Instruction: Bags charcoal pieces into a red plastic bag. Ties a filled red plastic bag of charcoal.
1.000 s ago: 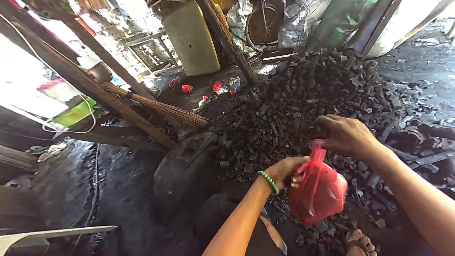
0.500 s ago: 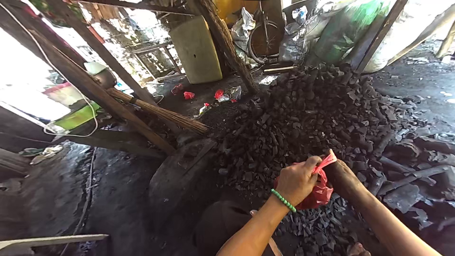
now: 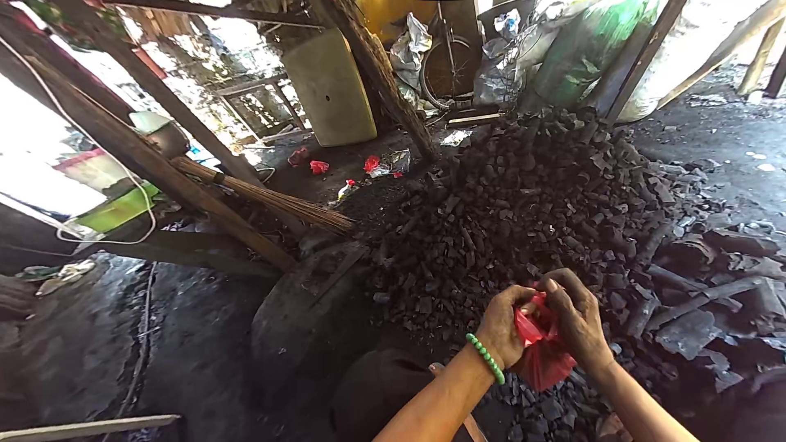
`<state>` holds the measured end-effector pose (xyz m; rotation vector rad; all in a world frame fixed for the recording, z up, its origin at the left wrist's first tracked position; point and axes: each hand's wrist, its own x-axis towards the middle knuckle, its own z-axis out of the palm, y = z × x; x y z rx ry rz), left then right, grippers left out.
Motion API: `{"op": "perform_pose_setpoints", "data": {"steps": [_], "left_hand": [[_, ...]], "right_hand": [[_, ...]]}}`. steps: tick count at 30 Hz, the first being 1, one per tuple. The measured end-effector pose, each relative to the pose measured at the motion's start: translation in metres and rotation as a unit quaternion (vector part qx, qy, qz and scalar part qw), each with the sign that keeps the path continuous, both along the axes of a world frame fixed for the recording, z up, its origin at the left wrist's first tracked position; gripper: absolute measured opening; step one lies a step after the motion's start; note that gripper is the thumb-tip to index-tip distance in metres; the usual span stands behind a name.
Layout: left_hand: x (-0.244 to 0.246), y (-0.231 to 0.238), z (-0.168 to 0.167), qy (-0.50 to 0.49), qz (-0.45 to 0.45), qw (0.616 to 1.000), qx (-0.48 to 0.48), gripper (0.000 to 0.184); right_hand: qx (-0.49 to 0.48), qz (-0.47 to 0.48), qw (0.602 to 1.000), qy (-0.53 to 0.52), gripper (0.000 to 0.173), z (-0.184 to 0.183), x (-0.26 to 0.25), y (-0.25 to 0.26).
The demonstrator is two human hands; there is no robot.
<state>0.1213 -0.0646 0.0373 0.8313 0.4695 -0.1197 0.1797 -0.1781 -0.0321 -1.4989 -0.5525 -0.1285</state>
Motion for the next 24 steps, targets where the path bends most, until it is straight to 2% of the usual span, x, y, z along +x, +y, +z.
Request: {"op": "perform_pose_setpoints", "data": {"steps": [3, 6, 8, 10, 11, 12, 14, 15, 16, 17, 18, 20, 24], "left_hand": [[0.001, 0.001, -0.001, -0.029, 0.022, 0.998, -0.043, 0.038], [0.0, 0.006, 0.002, -0.034, -0.022, 0.998, 0.041, 0.051], [-0.002, 0.007, 0.004, -0.039, -0.057, 0.994, 0.088, 0.06], [-0.004, 0.007, 0.005, -0.053, -0.093, 0.978, 0.18, 0.057], [-0.006, 0.007, 0.005, -0.069, -0.116, 0.954, 0.269, 0.053], [-0.008, 0.006, 0.006, -0.091, -0.148, 0.906, 0.387, 0.048], [-0.013, 0.003, 0.015, -0.105, -0.232, 0.754, 0.605, 0.047], [-0.015, -0.002, 0.017, -0.093, -0.269, 0.68, 0.675, 0.055], [-0.017, -0.008, 0.018, -0.076, -0.3, 0.626, 0.716, 0.062], [-0.019, -0.013, 0.019, -0.057, -0.331, 0.594, 0.731, 0.065], [-0.02, -0.016, 0.02, -0.043, -0.36, 0.582, 0.728, 0.067], [-0.021, -0.015, 0.02, -0.036, -0.4, 0.585, 0.705, 0.066], [-0.033, -0.007, 0.018, -0.102, -0.419, 0.62, 0.655, 0.058]], "right_hand": [[0.025, 0.001, 0.996, -0.091, 0.056, -0.014, 0.0, 0.0], [-0.049, -0.018, 0.972, -0.23, 0.068, -0.014, 0.006, -0.007], [-0.066, -0.063, 0.965, -0.248, 0.057, -0.012, 0.011, -0.011], [-0.061, -0.08, 0.966, -0.24, 0.042, -0.01, 0.017, -0.013], [-0.062, -0.079, 0.967, -0.235, 0.038, -0.009, 0.019, -0.014], [-0.073, -0.08, 0.966, -0.237, 0.036, -0.008, 0.021, -0.015], [-0.132, -0.102, 0.942, -0.291, 0.033, -0.008, 0.027, -0.018], [-0.173, -0.11, 0.918, -0.339, 0.032, -0.009, 0.032, -0.02], [-0.211, -0.107, 0.894, -0.38, 0.031, -0.01, 0.037, -0.021], [-0.243, -0.099, 0.875, -0.406, 0.029, -0.011, 0.04, -0.023], [-0.261, -0.084, 0.866, -0.419, 0.029, -0.013, 0.043, -0.025], [-0.277, -0.065, 0.86, -0.423, 0.028, -0.017, 0.05, -0.03], [-0.295, -0.046, 0.884, -0.359, 0.023, -0.03, 0.067, -0.054]]}}
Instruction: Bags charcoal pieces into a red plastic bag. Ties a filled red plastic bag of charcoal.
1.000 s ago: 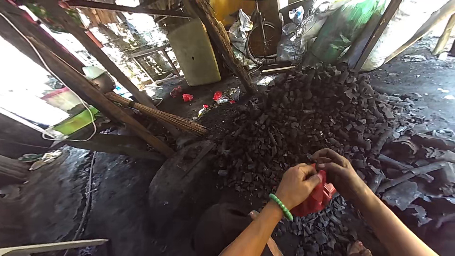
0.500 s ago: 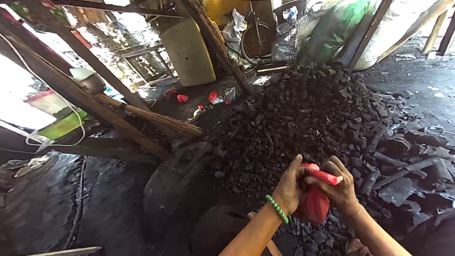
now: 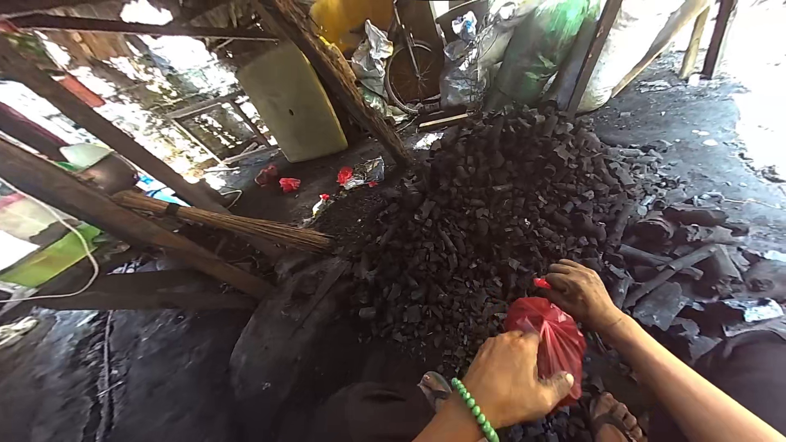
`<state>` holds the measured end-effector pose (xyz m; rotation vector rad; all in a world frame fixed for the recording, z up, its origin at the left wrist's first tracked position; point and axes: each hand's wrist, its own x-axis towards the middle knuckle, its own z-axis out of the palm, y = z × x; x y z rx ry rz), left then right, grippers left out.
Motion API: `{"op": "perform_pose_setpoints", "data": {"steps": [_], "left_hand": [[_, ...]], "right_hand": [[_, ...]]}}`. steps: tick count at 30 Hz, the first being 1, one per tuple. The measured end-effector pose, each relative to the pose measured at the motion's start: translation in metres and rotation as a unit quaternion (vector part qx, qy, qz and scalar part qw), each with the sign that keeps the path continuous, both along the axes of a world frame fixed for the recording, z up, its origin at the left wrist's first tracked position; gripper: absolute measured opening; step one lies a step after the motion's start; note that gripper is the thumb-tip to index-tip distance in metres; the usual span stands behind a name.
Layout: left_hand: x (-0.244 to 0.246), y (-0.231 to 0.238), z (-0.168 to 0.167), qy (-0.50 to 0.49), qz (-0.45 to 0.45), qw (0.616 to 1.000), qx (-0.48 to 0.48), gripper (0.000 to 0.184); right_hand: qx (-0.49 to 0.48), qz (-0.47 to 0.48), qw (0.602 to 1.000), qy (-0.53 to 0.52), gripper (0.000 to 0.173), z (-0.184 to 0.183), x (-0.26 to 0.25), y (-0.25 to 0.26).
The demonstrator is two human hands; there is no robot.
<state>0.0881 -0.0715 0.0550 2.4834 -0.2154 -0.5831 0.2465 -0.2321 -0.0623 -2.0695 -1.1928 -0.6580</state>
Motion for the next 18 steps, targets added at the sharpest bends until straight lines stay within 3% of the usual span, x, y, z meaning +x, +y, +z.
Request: {"op": "perform_pose_setpoints", "data": {"steps": [8, 10, 12, 13, 15, 16, 17, 18], "left_hand": [[-0.017, -0.003, -0.009, -0.063, -0.038, 0.994, -0.086, 0.049], [-0.015, -0.001, -0.015, -0.042, -0.008, 0.992, -0.117, 0.047], [-0.008, 0.005, -0.026, 0.011, 0.1, 0.969, -0.225, 0.038], [-0.004, 0.009, -0.033, 0.052, 0.196, 0.925, -0.32, 0.03], [0.009, 0.019, -0.04, 0.122, 0.399, 0.776, -0.473, 0.016], [0.017, 0.025, -0.04, 0.134, 0.464, 0.716, -0.505, 0.015], [0.023, 0.031, -0.039, 0.131, 0.503, 0.681, -0.516, 0.015], [0.028, 0.035, -0.038, 0.119, 0.525, 0.669, -0.513, 0.015]], "right_hand": [[-0.034, -0.041, 0.998, 0.041, 0.025, -0.032, 0.014, -0.022], [-0.027, -0.058, 0.995, 0.073, 0.025, -0.044, 0.012, -0.021], [-0.015, -0.076, 0.99, 0.12, 0.024, -0.054, 0.009, -0.022], [-0.005, -0.088, 0.987, 0.138, 0.025, -0.058, 0.007, -0.023], [0.008, -0.103, 0.983, 0.151, 0.029, -0.062, -0.001, -0.026], [0.014, -0.101, 0.985, 0.141, 0.031, -0.062, -0.009, -0.026], [0.024, -0.091, 0.987, 0.128, 0.034, -0.061, -0.019, -0.024], [0.035, -0.081, 0.991, 0.102, 0.036, -0.06, -0.033, -0.02]]}}
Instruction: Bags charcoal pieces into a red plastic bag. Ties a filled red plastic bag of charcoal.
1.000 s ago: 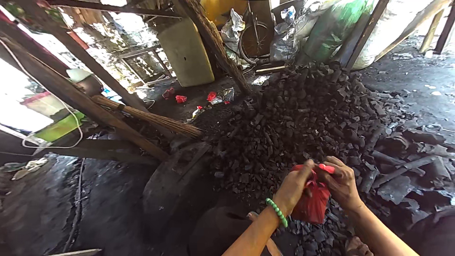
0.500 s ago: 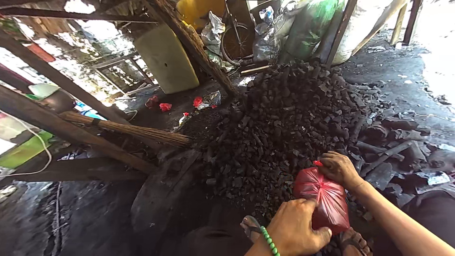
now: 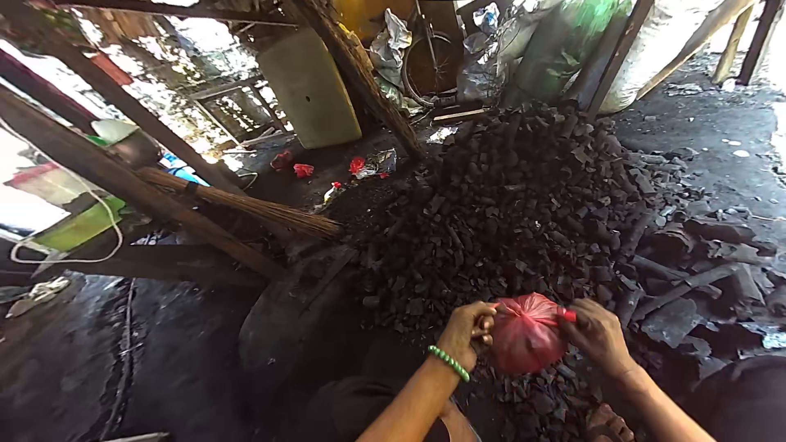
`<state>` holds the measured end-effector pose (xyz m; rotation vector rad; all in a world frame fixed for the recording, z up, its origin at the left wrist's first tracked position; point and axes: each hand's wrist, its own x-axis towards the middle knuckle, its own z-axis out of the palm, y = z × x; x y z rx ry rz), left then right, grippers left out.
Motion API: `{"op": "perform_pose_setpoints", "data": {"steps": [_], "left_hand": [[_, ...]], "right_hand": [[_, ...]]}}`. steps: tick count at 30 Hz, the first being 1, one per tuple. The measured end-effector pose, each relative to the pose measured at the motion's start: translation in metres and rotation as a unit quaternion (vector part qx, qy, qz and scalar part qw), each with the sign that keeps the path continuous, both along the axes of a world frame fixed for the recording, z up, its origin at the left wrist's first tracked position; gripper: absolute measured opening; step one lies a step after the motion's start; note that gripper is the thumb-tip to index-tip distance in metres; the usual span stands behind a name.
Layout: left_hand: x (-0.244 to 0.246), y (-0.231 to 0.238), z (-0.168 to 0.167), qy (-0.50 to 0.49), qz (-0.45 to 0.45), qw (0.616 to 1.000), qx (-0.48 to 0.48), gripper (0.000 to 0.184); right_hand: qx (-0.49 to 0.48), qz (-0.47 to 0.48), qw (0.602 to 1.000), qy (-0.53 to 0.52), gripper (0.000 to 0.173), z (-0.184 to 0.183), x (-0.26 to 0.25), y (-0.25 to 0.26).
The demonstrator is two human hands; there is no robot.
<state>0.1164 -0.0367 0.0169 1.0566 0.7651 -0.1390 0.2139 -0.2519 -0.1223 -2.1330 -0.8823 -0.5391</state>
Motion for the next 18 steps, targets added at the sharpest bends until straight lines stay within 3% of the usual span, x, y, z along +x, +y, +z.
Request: {"op": "perform_pose_setpoints", "data": {"steps": [3, 6, 8, 10, 13, 16, 18], "left_hand": [[0.003, 0.002, 0.002, -0.053, -0.042, 0.988, 0.137, 0.014], [0.003, -0.001, 0.003, -0.106, -0.171, 0.937, 0.285, 0.019], [0.002, -0.002, 0.001, -0.124, -0.233, 0.909, 0.321, 0.021], [-0.001, -0.004, 0.002, -0.146, -0.257, 0.896, 0.33, 0.023], [-0.002, -0.007, 0.006, -0.179, -0.268, 0.884, 0.339, 0.022], [-0.003, -0.011, 0.002, -0.208, -0.25, 0.893, 0.31, 0.016], [-0.005, -0.013, 0.001, -0.218, -0.226, 0.909, 0.274, 0.013]], "right_hand": [[0.029, 0.062, 0.996, -0.065, 0.027, 0.006, -0.049, 0.023], [0.042, 0.096, 0.984, -0.141, 0.032, 0.024, -0.071, 0.054], [0.076, 0.099, 0.982, -0.14, 0.034, 0.045, -0.067, 0.063], [0.122, 0.09, 0.985, -0.085, 0.036, 0.063, -0.051, 0.058], [0.163, 0.087, 0.98, 0.077, 0.043, 0.068, -0.028, 0.049], [0.23, 0.131, 0.921, 0.285, 0.032, 0.069, -0.034, 0.04], [0.275, 0.163, 0.872, 0.37, 0.018, 0.07, -0.042, 0.034]]}}
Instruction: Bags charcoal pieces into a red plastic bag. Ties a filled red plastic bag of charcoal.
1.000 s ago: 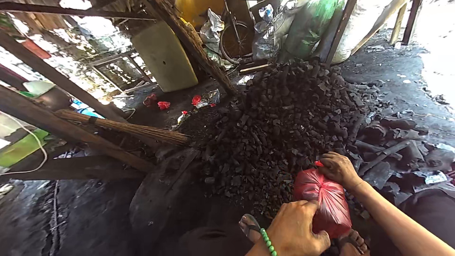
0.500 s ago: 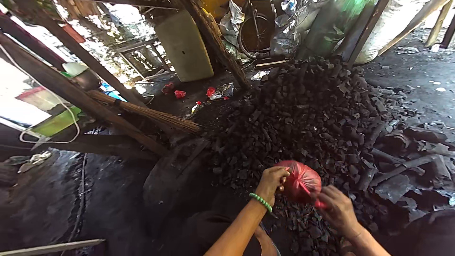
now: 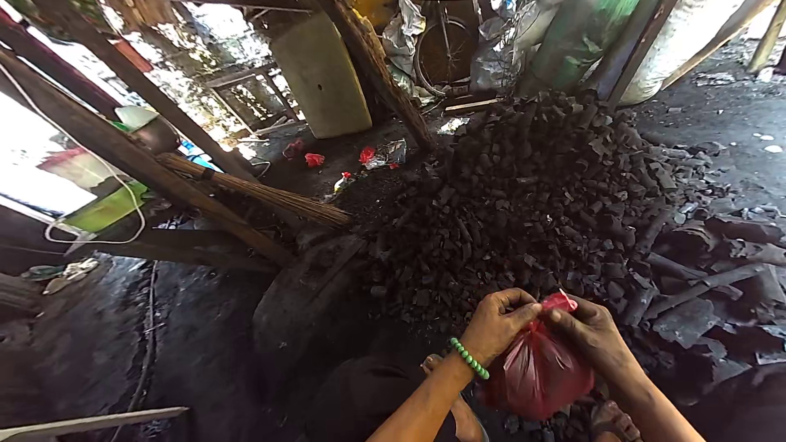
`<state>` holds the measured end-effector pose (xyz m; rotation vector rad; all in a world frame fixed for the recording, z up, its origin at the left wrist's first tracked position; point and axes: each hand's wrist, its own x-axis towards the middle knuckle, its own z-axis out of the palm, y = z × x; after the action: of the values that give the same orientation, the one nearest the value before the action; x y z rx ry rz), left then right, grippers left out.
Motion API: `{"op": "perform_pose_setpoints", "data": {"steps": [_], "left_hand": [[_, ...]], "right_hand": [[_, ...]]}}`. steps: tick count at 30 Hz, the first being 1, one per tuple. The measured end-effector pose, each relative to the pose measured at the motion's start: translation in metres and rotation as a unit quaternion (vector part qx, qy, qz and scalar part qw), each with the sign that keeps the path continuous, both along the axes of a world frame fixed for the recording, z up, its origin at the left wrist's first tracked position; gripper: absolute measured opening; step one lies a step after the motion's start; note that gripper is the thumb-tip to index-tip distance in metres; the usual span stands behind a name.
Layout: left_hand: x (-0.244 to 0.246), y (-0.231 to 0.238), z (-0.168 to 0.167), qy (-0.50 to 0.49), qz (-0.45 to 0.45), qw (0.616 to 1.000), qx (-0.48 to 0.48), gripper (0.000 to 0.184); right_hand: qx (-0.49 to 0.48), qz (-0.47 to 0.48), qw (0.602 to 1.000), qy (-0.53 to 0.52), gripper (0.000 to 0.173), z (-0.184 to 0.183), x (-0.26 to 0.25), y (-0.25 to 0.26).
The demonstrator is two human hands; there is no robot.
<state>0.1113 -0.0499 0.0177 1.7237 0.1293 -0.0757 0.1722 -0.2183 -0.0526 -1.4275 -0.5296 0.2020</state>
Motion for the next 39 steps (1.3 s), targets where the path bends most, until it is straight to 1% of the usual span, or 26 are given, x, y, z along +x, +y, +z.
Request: {"op": "perform_pose_setpoints", "data": {"steps": [2, 3, 5, 8, 10, 13, 15, 16, 18, 20, 21, 22, 23, 24, 25, 26, 27, 28, 29, 30, 31, 32, 34, 35, 37, 39], "left_hand": [[0.0, 0.001, 0.001, -0.011, -0.002, 1.0, -0.003, 0.014], [0.0, 0.001, 0.001, -0.016, 0.001, 1.0, 0.007, 0.014], [0.0, 0.001, 0.001, -0.018, 0.023, 0.999, 0.044, 0.016], [0.002, 0.0, 0.004, -0.025, 0.058, 0.981, 0.184, 0.021], [0.002, -0.003, -0.001, -0.087, 0.065, 0.954, 0.279, 0.021], [0.002, -0.005, -0.01, -0.163, 0.039, 0.921, 0.351, 0.018], [0.002, -0.006, -0.013, -0.187, 0.005, 0.911, 0.368, 0.023], [0.001, -0.005, -0.012, -0.177, -0.022, 0.914, 0.365, 0.027], [0.002, -0.003, -0.003, -0.091, -0.078, 0.947, 0.298, 0.033], [0.004, 0.0, 0.003, 0.03, -0.086, 0.987, 0.131, 0.033], [0.003, 0.0, 0.004, 0.078, -0.06, 0.995, 0.023, 0.031], [0.001, 0.0, 0.004, 0.111, -0.027, 0.991, -0.074, 0.029], [0.0, -0.001, 0.002, 0.125, -0.002, 0.982, -0.144, 0.029], [-0.001, -0.002, 0.002, 0.127, 0.007, 0.975, -0.182, 0.029], [-0.002, -0.001, 0.003, 0.124, -0.001, 0.974, -0.191, 0.029], [-0.002, -0.001, 0.004, 0.115, -0.024, 0.978, -0.171, 0.028], [-0.002, -0.002, 0.005, 0.096, -0.053, 0.986, -0.127, 0.026], [-0.002, -0.003, 0.008, 0.065, -0.085, 0.993, -0.054, 0.025], [-0.002, -0.004, 0.012, 0.019, -0.109, 0.993, 0.049, 0.025], [-0.003, -0.005, 0.015, -0.048, -0.121, 0.976, 0.174, 0.027], [-0.003, -0.006, 0.014, -0.136, -0.111, 0.942, 0.287, 0.025], [-0.001, -0.007, 0.009, -0.229, -0.084, 0.897, 0.369, 0.02], [0.007, -0.001, -0.006, -0.367, -0.025, 0.809, 0.457, 0.019], [0.011, 0.008, -0.013, -0.401, -0.008, 0.78, 0.479, 0.022], [0.012, 0.031, -0.033, -0.408, -0.009, 0.751, 0.519, 0.026], [0.008, 0.042, -0.042, -0.366, -0.027, 0.759, 0.538, 0.023]], "right_hand": [[0.024, 0.028, 0.999, 0.02, 0.022, -0.002, -0.006, -0.002], [0.023, 0.026, 0.999, -0.001, 0.021, -0.005, -0.008, -0.001], [-0.004, -0.027, 0.994, -0.103, 0.014, -0.01, -0.011, 0.002], [-0.061, -0.128, 0.947, -0.29, 0.015, -0.013, -0.01, 0.009], [-0.082, -0.137, 0.924, -0.347, 0.016, -0.014, -0.007, 0.01], [-0.073, -0.085, 0.946, -0.303, 0.019, -0.016, -0.003, 0.004], [-0.05, -0.062, 0.963, -0.257, 0.021, -0.017, -0.001, 0.001], [-0.047, -0.057, 0.965, -0.251, 0.02, -0.018, -0.001, -0.001], [-0.06, -0.057, 0.961, -0.265, 0.019, -0.019, -0.002, -0.001], [-0.071, -0.064, 0.952, -0.29, 0.019, -0.021, -0.003, -0.002], [-0.071, -0.063, 0.951, -0.294, 0.019, -0.02, -0.004, -0.003], [-0.067, -0.055, 0.952, -0.295, 0.019, -0.019, -0.004, -0.005], [-0.062, -0.045, 0.953, -0.294, 0.021, -0.017, -0.003, -0.007], [-0.063, -0.039, 0.953, -0.295, 0.029, -0.014, -0.001, -0.009], [-0.067, -0.043, 0.951, -0.298, 0.04, -0.01, 0.0, -0.009], [-0.067, -0.058, 0.949, -0.303, 0.045, -0.006, 0.001, -0.009], [-0.062, -0.075, 0.945, -0.311, 0.045, -0.002, 0.001, -0.008], [-0.059, -0.096, 0.939, -0.326, 0.04, 0.002, 0.002, -0.006], [-0.064, -0.116, 0.929, -0.345, 0.036, 0.005, 0.004, -0.005], [-0.076, -0.133, 0.917, -0.367, 0.034, 0.008, 0.004, -0.004], [-0.09, -0.148, 0.903, -0.394, 0.034, 0.011, 0.005, -0.004], [-0.1, -0.156, 0.89, -0.417, 0.035, 0.014, 0.004, -0.004], [-0.117, -0.166, 0.873, -0.443, 0.036, 0.022, 0.001, -0.01], [-0.127, -0.168, 0.867, -0.452, 0.037, 0.026, 0.001, -0.016], [-0.154, -0.164, 0.862, -0.454, 0.038, 0.023, 0.003, -0.035], [-0.179, -0.158, 0.87, -0.431, 0.042, 0.009, 0.007, -0.05]]}}
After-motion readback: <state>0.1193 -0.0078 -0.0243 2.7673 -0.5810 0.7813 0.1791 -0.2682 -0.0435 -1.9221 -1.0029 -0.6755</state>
